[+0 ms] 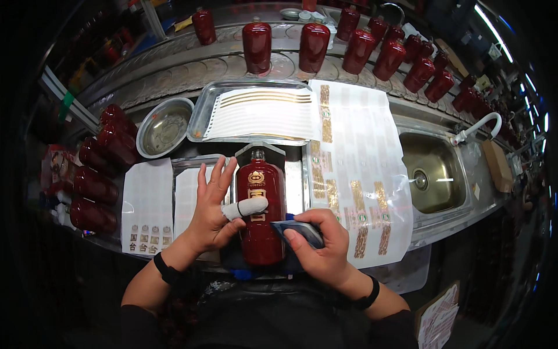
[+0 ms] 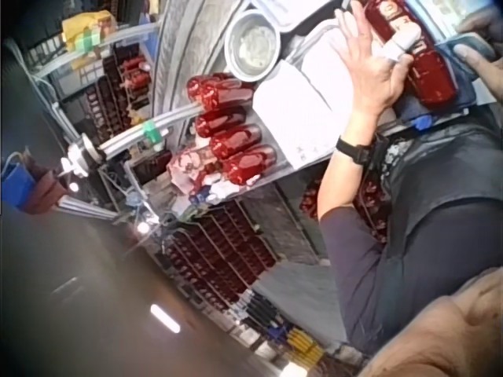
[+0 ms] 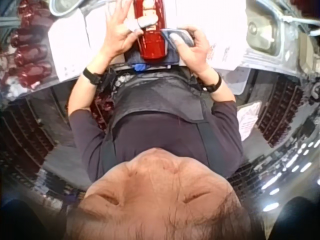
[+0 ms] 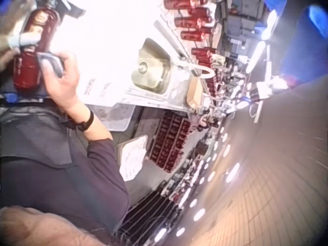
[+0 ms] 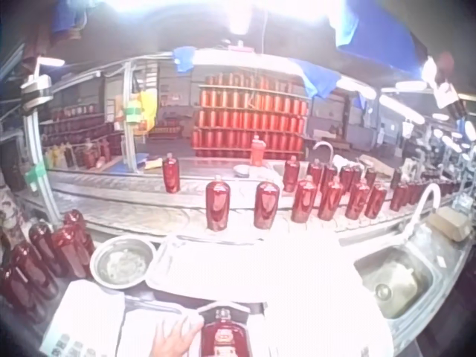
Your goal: Manually applying labels and decorative seals to red liquor bottles at a production line workstation.
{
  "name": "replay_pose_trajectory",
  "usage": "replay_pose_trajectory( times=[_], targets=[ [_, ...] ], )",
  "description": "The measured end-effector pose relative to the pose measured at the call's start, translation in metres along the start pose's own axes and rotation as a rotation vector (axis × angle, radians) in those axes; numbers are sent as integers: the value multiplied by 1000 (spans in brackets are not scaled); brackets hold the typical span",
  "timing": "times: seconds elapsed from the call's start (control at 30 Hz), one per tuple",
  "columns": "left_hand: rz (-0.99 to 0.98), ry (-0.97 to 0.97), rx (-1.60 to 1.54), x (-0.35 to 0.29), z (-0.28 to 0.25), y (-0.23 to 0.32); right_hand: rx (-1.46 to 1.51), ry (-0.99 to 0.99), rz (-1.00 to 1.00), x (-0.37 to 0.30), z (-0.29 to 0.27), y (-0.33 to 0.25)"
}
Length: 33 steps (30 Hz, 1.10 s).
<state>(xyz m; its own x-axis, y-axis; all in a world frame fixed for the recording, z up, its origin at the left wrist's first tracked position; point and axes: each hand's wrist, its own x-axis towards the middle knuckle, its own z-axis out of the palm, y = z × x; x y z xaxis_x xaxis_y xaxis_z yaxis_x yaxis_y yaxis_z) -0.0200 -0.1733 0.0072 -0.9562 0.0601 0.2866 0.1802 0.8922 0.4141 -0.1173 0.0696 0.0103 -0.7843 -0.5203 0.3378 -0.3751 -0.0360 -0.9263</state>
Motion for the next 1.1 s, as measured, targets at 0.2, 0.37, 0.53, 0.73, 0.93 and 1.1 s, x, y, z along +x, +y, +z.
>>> replay_pose_trajectory(
  times=[0.2, 0.37, 0.53, 0.73, 0.93, 1.1],
  targets=[
    [-76, 53, -71, 20, -5, -20, -169, -346, -308, 62, 31, -18],
    [-367, 187, -223, 18, -7, -6, -430, -78, -402, 132, 41, 13],
    [-710, 219, -655, -21, -6, 19, -355, -463, -892, 77, 25, 1],
    [-718, 219, -883, -36, 16, 35, -238, -368, -621, 48, 15, -14],
    [-553, 213, -955, -13, 26, 54, -82, -425, -314, 19, -19, -4],
    [-612, 176, -980, -21, 30, 51, -55, -119, 499, 99, -70, 94]
  ],
)
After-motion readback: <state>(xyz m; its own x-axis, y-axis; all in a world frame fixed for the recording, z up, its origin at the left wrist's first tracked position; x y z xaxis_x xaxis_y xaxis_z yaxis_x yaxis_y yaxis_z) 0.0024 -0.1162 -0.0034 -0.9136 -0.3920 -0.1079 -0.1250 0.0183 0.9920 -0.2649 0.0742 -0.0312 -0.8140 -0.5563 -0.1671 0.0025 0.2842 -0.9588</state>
